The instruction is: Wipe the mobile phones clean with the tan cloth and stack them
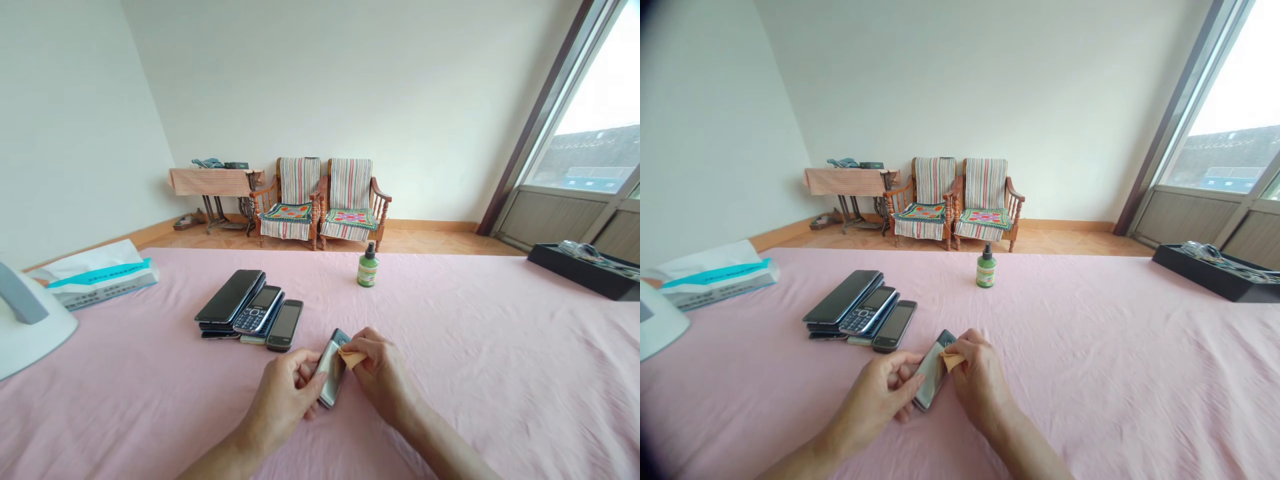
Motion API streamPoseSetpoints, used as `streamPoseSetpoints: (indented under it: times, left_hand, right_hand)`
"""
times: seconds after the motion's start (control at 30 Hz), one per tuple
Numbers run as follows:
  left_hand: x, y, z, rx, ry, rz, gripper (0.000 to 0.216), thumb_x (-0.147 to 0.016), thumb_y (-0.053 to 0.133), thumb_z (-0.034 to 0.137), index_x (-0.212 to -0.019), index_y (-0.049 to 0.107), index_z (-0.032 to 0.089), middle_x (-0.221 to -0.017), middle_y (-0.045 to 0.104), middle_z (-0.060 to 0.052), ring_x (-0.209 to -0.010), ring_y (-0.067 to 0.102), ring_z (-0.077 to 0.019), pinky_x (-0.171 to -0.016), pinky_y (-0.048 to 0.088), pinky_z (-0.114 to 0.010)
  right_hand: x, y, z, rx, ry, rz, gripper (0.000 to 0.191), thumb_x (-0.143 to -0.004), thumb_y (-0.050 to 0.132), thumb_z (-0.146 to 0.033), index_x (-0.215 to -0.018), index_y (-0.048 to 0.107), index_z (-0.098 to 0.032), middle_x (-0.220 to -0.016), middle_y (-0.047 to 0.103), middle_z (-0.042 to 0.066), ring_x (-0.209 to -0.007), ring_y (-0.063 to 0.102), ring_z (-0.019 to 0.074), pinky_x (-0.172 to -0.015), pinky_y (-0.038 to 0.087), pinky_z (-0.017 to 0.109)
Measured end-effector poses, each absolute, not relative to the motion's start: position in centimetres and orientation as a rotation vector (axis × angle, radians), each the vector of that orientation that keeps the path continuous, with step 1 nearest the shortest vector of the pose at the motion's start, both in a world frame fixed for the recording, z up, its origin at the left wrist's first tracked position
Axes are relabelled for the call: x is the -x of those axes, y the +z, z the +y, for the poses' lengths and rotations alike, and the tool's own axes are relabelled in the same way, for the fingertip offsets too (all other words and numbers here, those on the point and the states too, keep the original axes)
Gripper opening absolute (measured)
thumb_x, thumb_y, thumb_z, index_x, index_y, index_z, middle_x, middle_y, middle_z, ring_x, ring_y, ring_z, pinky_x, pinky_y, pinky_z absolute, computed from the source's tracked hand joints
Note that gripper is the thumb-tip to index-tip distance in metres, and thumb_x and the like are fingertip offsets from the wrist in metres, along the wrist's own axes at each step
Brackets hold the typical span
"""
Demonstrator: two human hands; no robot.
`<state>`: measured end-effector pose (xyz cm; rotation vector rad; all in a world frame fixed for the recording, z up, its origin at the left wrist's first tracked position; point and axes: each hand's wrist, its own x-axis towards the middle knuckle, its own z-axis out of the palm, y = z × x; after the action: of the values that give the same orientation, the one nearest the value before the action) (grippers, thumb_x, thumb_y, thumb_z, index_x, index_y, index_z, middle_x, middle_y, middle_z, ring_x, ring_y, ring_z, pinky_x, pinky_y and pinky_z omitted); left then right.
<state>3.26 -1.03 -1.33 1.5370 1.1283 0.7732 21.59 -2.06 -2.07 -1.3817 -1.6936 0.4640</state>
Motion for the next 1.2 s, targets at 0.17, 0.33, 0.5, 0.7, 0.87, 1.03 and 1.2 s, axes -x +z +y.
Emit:
streamPoseSetpoints:
  times: [0.17,0.33,0.5,0.7,0.87,1.03,1.2]
  left_hand:
    - [-3.21,-1.66,-0.95,-1.551,0.774,1.128,0.035,-0.078,0.062,0.037,-0.102,0.063,0.012,-0.058,0.054,0.004,-0.043,0.057,-0.0108,-0.040,0.046,-0.018]
    - [-3.24,-1.78,-0.96,-1.562,0.778,1.127,0.034,-0.078,0.062,0.037,-0.102,0.063,0.013,-0.058,0.055,0.004,-0.042,0.057,-0.0111,-0.040,0.046,-0.019]
    - [-3.30,-1.53,-0.99,-1.577,0.770,1.136,0.031,-0.078,0.060,0.035,-0.101,0.064,0.013,-0.057,0.053,0.005,-0.042,0.056,-0.0105,-0.039,0.045,-0.019]
    - [-3.33,-1.53,-1.01,-1.599,0.758,1.134,0.030,-0.080,0.058,0.032,-0.103,0.062,0.013,-0.057,0.051,0.006,-0.042,0.056,-0.0102,-0.040,0.045,-0.018]
    - [-3.28,-1.62,-1.00,-1.589,0.757,1.144,0.031,-0.079,0.060,0.034,-0.101,0.063,0.013,-0.058,0.050,0.006,-0.043,0.057,-0.0109,-0.039,0.044,-0.018]
    - [-3.25,-1.54,-1.05,-1.576,0.768,1.138,0.033,-0.078,0.061,0.037,-0.101,0.063,0.014,-0.058,0.051,0.006,-0.043,0.057,-0.0111,-0.040,0.045,-0.019]
    - [-3.31,-1.33,-1.12,-1.585,0.761,1.150,0.030,-0.078,0.060,0.034,-0.100,0.063,0.014,-0.058,0.050,0.006,-0.043,0.057,-0.0111,-0.039,0.044,-0.019]
  right_hand:
    - [-21.50,-1.97,-2.02,1.396,0.431,-1.687,0.041,-0.068,0.045,0.004,-0.083,0.073,-0.021,-0.080,0.062,0.003,-0.072,0.059,0.0138,-0.063,0.043,0.023]
    - [-21.37,-1.89,-2.11,1.417,0.426,-1.656,0.039,-0.067,0.047,0.004,-0.082,0.074,-0.019,-0.079,0.062,0.004,-0.072,0.059,0.0143,-0.065,0.044,0.024]
    - [-21.57,-2.15,-2.05,1.400,0.438,-1.689,0.039,-0.067,0.046,0.004,-0.081,0.074,-0.020,-0.079,0.062,0.003,-0.071,0.059,0.0138,-0.064,0.043,0.023]
    - [-21.75,-2.16,-2.04,1.422,0.397,-1.700,0.044,-0.067,0.044,0.006,-0.084,0.074,-0.022,-0.079,0.062,0.003,-0.072,0.059,0.0136,-0.064,0.043,0.023]
    - [-21.74,-1.83,-2.09,1.424,0.418,-1.705,0.039,-0.068,0.047,0.005,-0.081,0.074,-0.020,-0.078,0.061,0.004,-0.071,0.059,0.0138,-0.064,0.043,0.023]
    - [-21.63,-1.73,-2.18,1.395,0.406,-1.731,0.043,-0.068,0.044,0.006,-0.083,0.074,-0.020,-0.080,0.062,0.004,-0.073,0.059,0.0136,-0.064,0.043,0.023]
    - [-21.66,-1.52,-2.25,1.425,0.420,-1.695,0.040,-0.068,0.046,0.005,-0.081,0.074,-0.019,-0.079,0.061,0.004,-0.072,0.059,0.0138,-0.065,0.043,0.023]
